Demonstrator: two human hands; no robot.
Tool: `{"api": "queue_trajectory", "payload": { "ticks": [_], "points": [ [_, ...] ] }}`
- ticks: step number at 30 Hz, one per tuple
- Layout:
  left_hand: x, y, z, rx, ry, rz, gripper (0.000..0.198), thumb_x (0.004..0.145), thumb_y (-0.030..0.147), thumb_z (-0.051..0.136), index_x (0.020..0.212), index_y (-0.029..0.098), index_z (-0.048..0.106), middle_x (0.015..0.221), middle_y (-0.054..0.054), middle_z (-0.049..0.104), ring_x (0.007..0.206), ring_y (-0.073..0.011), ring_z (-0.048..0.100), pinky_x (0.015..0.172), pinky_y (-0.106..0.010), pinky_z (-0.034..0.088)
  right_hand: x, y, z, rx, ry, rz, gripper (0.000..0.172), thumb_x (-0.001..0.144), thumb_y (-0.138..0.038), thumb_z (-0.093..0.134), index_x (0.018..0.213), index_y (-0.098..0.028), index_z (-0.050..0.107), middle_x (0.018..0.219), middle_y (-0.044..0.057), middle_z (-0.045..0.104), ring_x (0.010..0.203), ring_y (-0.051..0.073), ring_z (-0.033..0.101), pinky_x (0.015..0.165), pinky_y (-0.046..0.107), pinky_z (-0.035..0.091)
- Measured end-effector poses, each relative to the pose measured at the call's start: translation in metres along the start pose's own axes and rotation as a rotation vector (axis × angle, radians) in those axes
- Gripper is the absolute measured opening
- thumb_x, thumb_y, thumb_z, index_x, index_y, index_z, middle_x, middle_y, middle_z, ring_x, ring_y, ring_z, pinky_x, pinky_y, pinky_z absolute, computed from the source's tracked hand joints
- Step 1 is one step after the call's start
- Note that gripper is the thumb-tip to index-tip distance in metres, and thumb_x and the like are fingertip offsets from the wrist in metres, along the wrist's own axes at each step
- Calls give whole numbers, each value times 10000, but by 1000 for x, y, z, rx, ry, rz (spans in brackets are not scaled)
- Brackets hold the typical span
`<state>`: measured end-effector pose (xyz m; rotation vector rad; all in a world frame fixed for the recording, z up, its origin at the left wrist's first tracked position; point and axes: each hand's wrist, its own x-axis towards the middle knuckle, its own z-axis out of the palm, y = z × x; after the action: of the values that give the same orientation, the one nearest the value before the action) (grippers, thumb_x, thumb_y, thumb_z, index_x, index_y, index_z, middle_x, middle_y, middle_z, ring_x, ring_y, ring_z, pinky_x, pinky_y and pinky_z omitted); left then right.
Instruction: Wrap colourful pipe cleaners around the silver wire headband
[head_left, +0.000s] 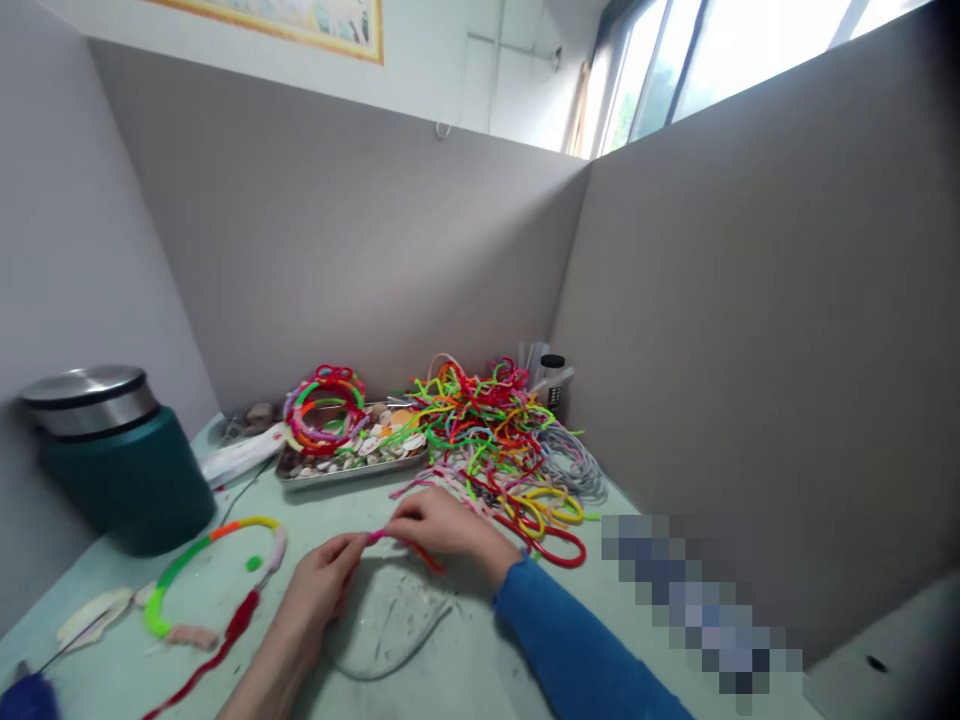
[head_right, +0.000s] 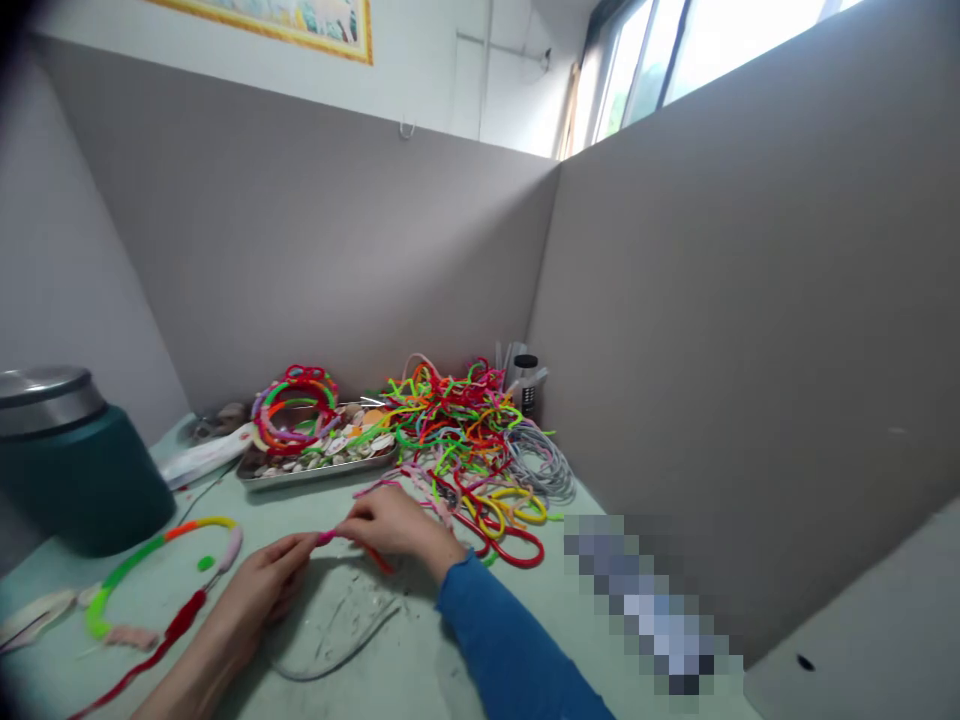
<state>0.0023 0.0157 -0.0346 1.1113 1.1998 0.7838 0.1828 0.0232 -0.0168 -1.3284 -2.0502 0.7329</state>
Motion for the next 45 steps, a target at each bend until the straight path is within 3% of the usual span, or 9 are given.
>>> {"api": "queue_trajectory", "payload": {
  "ticks": [4,11,14,17,23,26,29,37,45],
  "points": [
    [2,-1,-1,120,6,-1,689,533,610,626,1016,119,593,374,127,199,333,-50,177,357,-179,96,-2,-6,5,-53,0,51,251,794,-346,534,727,-143,666,579,-30,561,545,73,469,469,171,277],
    [6,-4,-4,386,137,114,631,550,643,573,886,121,687,328,46,419,328,-122,367,342,-210,221,-5,-9,3,-64,-33,75,242,792,-345,523,732,-153,658,574,-43,553,537,65,477,466,162,280],
    [7,-4,-5,432,138,161,528,560,609,587,812,161,707,428,4,566,433,-163,494,380,-216,314,-5,-11,3,-103,-14,49,252,800,-352,515,741,-161,666,592,-41,573,555,69,483,468,162,279],
    [7,-1,-5,469,87,224,408,562,565,615,718,201,715,635,-16,687,652,-215,593,529,-224,422,-2,-9,-4,-167,73,56,270,816,-384,498,794,-181,675,652,-34,621,595,80,515,493,163,306],
    [6,1,-2,480,55,222,425,590,576,591,733,196,717,666,-19,697,742,-240,608,610,-229,441,-2,21,-42,-389,404,377,267,862,-241,398,962,-194,641,958,57,659,858,155,571,693,220,370],
    [7,0,-2,490,18,234,433,612,576,575,760,194,716,699,-19,702,745,-232,602,632,-229,437,-6,37,-52,-449,432,479,285,833,-223,417,1026,-182,624,972,113,653,906,214,570,722,279,375],
    [7,1,-1,488,-2,252,447,626,577,557,773,185,714,727,-26,705,760,-236,597,649,-239,436,-8,48,-51,-463,387,513,230,778,-218,485,906,-183,673,916,116,665,872,226,587,712,287,382],
    [1,6,0,478,-25,270,445,635,570,538,759,180,713,735,-32,706,772,-239,598,687,-252,433,-6,60,-47,-325,413,526,165,736,-207,526,759,-196,689,880,71,684,889,203,583,746,266,385],
    [4,1,0,485,-30,295,451,647,569,522,730,164,703,685,-35,684,724,-221,585,645,-246,422,-3,65,-68,37,737,444,272,789,-213,451,974,-173,647,1029,82,649,966,190,572,786,277,428]
  ]
}}
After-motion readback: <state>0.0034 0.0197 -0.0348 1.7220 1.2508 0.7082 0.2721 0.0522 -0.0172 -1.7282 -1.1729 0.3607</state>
